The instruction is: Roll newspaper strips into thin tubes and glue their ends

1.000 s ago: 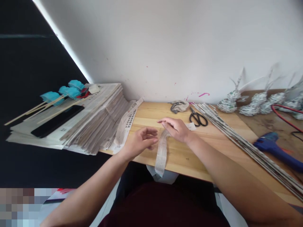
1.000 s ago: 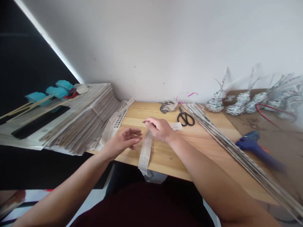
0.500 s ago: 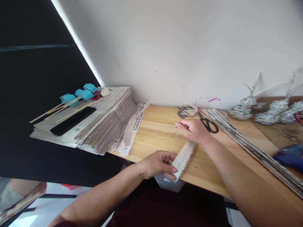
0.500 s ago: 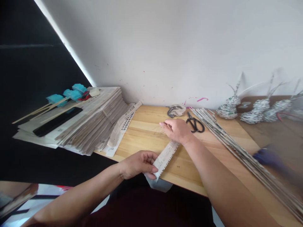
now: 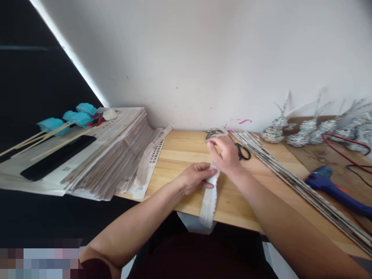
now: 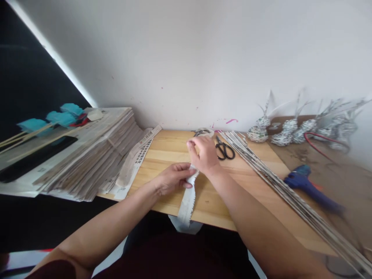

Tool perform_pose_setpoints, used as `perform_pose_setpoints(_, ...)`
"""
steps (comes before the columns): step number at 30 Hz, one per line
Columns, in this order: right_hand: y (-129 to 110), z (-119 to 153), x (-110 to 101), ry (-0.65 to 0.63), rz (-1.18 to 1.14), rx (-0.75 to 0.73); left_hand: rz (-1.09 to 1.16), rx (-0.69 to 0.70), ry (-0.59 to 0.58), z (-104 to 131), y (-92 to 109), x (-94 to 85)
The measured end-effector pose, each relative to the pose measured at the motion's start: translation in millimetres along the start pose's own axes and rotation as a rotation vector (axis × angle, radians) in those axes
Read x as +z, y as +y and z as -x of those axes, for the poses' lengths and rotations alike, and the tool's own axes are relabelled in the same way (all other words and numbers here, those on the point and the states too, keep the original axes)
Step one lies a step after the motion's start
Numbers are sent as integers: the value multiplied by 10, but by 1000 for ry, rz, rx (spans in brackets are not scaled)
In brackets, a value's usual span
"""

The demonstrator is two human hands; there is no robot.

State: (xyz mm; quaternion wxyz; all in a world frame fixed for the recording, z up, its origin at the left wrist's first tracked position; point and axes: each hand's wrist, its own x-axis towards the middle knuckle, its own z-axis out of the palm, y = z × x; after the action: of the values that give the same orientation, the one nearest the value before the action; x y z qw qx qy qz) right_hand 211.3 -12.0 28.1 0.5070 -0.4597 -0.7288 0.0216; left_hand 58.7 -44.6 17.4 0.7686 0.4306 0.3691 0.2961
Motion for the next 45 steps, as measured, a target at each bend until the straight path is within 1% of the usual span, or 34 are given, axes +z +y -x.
perform_pose_setpoints(1,90,-29,-1,22,-61,113,11,21,39,-38,15,-42)
perform_pose_setpoints(2,174,-52,1,13,-146,259,22,46,81,-75,32,-87)
perform_pose_setpoints(3,246,-69,7,-41,-256,430,31,69,121,-112,51,-131)
perform_pose_setpoints(4,301,-79,15,-119,-387,609,35,86,153,-146,71,-171)
perform_pose_setpoints(5,338,-83,26,-203,-525,755,34,98,176,-176,89,-204)
perform_pose_setpoints(6,357,-81,38,-276,-652,855,29,105,190,-202,104,-230)
perform_pose_setpoints(7,360,-74,52,-320,-755,897,21,106,192,-224,118,-248)
perform_pose_setpoints(8,350,-64,67,-327,-822,889,15,103,183,-241,129,-256)
perform_pose_setpoints(10,316,-40,102,-250,-834,807,25,91,147,-275,152,-251)
perform_pose_setpoints(13,286,-4,156,-131,-706,704,84,80,81,-366,197,-210)
perform_pose_setpoints(16,327,15,177,-130,-565,637,121,67,31,-521,231,-169)
perform_pose_setpoints(18,397,11,155,-137,-369,549,126,57,32,-623,223,-168)
perform_pose_setpoints(20,496,-6,112,-121,-89,415,118,69,46,-687,189,-201)
perform_pose_setpoints(22,606,-26,72,-109,194,305,98,97,33,-708,143,-261)
perform_pose_setpoints(23,657,-35,61,-112,321,285,85,110,11,-707,123,-295)
perform_pose_setpoints(25,735,-47,60,-151,532,305,66,135,-44,-698,92,-357)
perform_pose_setpoints(28,779,-70,97,-235,720,368,48,154,-124,-702,74,-408)
perform_pose_setpoints(31,791,-143,128,-294,786,382,39,162,-167,-722,68,-418)
perform_pose_setpoints(34,822,-253,143,-322,805,375,32,163,-177,-725,70,-416)
perform_pose_setpoints(37,852,-314,164,-308,799,407,22,155,-173,-716,78,-415)
perform_pose_setpoints(40,849,-294,180,-275,765,420,35,166,-168,-715,86,-417)
perform_pose_setpoints(43,812,-261,183,-261,733,379,35,165,-164,-720,88,-415)
perform_pose_setpoints(45,781,-260,193,-277,725,346,26,155,-166,-723,88,-413)
